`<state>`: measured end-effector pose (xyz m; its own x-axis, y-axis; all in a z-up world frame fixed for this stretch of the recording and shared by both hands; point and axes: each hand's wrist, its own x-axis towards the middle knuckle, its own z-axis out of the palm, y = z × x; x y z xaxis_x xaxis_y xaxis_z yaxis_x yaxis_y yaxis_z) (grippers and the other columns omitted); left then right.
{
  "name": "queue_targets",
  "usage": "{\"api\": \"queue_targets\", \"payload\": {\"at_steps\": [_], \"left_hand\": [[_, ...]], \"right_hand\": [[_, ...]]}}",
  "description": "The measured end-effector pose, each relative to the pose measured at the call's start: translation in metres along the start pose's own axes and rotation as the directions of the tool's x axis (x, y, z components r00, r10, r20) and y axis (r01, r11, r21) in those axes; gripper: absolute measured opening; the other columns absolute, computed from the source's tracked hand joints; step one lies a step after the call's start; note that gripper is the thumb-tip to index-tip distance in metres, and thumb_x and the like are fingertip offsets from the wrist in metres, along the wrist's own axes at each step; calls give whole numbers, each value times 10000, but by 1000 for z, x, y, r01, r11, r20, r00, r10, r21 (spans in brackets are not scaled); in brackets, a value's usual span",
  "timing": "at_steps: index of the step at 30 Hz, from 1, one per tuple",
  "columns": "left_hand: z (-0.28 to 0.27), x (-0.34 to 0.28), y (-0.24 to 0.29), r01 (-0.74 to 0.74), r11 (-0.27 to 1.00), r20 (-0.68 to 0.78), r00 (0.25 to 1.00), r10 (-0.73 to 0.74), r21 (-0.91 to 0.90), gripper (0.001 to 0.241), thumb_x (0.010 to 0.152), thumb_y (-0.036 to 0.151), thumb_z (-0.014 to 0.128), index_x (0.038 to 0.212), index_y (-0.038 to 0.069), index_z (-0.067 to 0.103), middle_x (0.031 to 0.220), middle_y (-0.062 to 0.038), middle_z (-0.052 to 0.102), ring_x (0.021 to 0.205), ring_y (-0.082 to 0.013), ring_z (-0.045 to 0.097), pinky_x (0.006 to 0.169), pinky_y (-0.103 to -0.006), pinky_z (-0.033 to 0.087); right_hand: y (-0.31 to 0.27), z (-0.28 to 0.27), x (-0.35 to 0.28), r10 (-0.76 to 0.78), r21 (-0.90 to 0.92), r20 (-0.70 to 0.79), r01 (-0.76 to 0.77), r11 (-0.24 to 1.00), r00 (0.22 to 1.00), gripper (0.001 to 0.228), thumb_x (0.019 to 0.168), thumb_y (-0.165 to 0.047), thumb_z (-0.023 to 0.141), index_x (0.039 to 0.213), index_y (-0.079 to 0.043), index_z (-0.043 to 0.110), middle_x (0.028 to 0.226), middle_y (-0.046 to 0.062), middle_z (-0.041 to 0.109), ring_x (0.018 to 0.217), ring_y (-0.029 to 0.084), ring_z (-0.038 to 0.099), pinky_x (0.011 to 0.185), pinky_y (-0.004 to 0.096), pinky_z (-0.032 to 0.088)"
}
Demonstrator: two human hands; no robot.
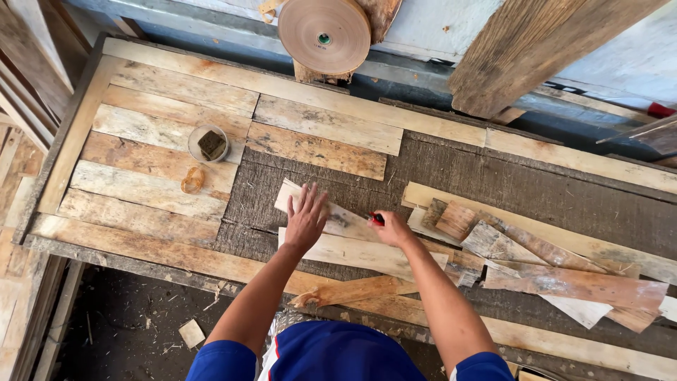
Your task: Laying thin wood strips and trimming them to fit onto a larger panel.
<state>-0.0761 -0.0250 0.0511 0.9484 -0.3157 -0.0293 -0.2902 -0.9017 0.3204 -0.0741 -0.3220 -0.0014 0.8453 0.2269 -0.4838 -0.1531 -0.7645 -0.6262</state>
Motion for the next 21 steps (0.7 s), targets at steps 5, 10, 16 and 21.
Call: {"api": "queue_targets", "payload": {"at_steps": [5,10,16,21], "left_hand": [[-16,12,4,133,985,-138,979,-149,-114,793,994,376,604,1637,194,179,1712,-167,80,1564,-322,72,1229,-634,52],[-21,14,-1,299,874,-133,919,-372,-384,953,903,364,695,1629,120,129,1690,-255,92,1519,-371,237,1191,-601,211],[0,24,-1,374,643,152,915,-374,-668,663,950,424,675,1452,39,475,1390,-210,609,1138,-289,693,967,-422,552],[29,31,-2,354,451,287,934,-213,-819,339,977,293,683,1134,-1,743,966,-90,787,892,-144,723,828,-309,576]], "right_hand": [[-4,-16,24,19,83,-46,-15,996,999,272,974,-323,683,1161,-127,705,866,65,727,651,152,629,587,347,566],[-3,-16,41,-120,188,-266,174,967,957,218,964,-289,743,1040,-86,729,873,41,743,748,120,659,708,319,553],[-36,-23,35,-74,339,-380,213,916,922,187,963,-226,724,1008,-57,658,769,6,609,711,108,530,669,306,487],[-40,-15,40,-41,534,-390,262,804,920,157,1004,-191,716,1026,-66,623,848,-32,573,778,96,500,709,276,471]]}}
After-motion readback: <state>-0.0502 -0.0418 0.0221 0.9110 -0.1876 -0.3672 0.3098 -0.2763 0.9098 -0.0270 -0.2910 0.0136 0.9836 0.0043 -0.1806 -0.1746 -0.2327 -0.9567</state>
